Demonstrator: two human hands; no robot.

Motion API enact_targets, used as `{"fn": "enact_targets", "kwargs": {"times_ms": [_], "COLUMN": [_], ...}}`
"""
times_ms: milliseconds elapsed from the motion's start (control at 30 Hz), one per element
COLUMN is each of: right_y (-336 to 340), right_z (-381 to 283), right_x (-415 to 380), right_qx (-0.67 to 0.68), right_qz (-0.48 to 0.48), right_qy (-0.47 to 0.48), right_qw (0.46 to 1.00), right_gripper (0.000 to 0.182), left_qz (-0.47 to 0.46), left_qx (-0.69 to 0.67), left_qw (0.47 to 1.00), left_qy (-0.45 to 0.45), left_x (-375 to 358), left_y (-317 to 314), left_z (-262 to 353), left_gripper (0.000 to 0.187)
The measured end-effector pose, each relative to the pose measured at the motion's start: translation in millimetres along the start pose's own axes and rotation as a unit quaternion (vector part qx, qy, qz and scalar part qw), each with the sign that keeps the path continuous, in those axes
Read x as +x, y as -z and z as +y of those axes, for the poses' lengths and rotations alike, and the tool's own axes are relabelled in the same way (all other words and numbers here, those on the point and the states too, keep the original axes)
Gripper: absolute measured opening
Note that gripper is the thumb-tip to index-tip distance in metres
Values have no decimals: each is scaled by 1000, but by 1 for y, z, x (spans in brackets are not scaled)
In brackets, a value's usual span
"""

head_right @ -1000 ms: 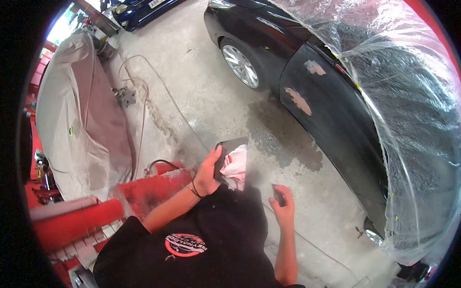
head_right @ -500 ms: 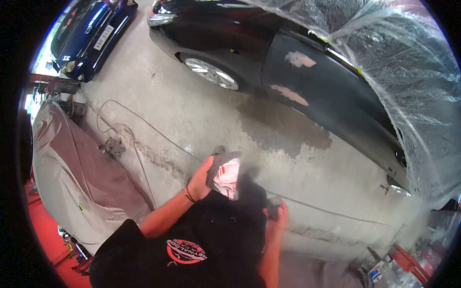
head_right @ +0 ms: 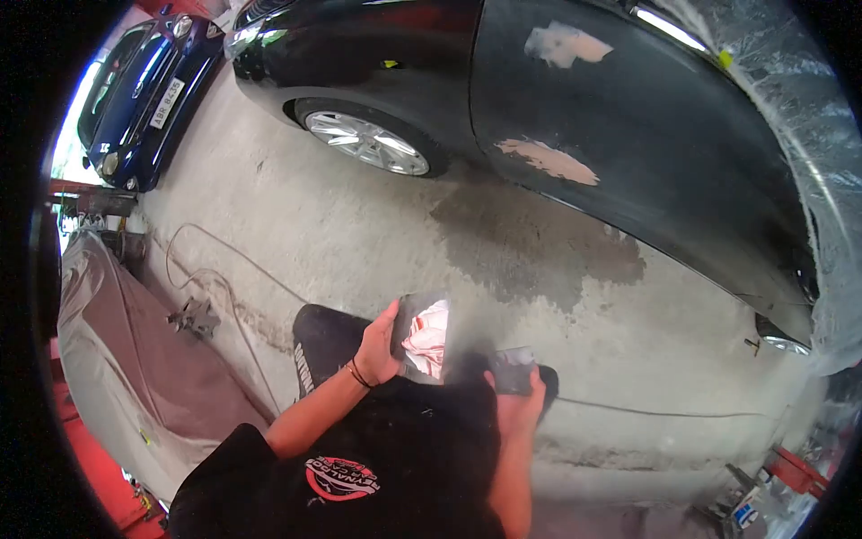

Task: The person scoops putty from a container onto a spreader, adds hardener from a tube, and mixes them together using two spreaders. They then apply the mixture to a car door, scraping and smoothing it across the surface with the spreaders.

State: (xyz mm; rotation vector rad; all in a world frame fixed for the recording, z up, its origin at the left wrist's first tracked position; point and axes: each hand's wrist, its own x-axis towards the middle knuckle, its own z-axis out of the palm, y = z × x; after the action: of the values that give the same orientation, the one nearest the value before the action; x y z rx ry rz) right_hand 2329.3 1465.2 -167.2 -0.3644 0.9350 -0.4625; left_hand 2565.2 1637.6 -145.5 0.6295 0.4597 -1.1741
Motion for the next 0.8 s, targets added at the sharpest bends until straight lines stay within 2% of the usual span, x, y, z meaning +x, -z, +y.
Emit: {"fn": "enact_targets", "kwargs": {"times_ms": [100, 233, 300, 400, 500, 567, 600, 633, 700, 767, 800], "right_y": [31, 67, 83, 109, 118, 106, 106, 105, 100, 69, 51], "right_z": [23, 57, 74, 90, 91, 87, 88, 85, 73, 59, 53], "right_x": [65, 137, 163, 207, 241, 249, 251, 251, 254, 246, 247], "right_qx": [60, 88, 69, 35, 18, 27, -9, -44, -122, -321, -419], "right_qz": [-27, -10, -15, -38, -52, -53, -59, -65, -85, -69, -65], "right_qy": [6, 45, 64, 81, 106, 128, 139, 151, 175, 250, 277], "right_qw": [998, 995, 995, 995, 993, 990, 988, 985, 973, 911, 862], "right_gripper": [59, 56, 56, 55, 55, 55, 56, 57, 56, 50, 47], "left_qz": [-10, -58, -109, -98, -100, -135, -149, -158, -137, -115, -106], "left_qx": [36, 35, 33, 49, 58, 65, 67, 104, 99, 96, 99], "left_qw": [999, 997, 993, 992, 992, 987, 985, 980, 983, 986, 987], "left_qy": [-28, -36, -42, -55, -55, -55, -52, -62, -68, -69, -73], "left_x": [71, 149, 177, 219, 247, 264, 267, 271, 269, 261, 259], "left_y": [46, 118, 144, 183, 196, 199, 198, 197, 171, 150, 140], "left_z": [7, 13, 11, -5, -18, -22, -25, -26, -21, -16, -7], "left_gripper": [57, 56, 57, 57, 58, 58, 58, 68, 67, 65, 65]}}
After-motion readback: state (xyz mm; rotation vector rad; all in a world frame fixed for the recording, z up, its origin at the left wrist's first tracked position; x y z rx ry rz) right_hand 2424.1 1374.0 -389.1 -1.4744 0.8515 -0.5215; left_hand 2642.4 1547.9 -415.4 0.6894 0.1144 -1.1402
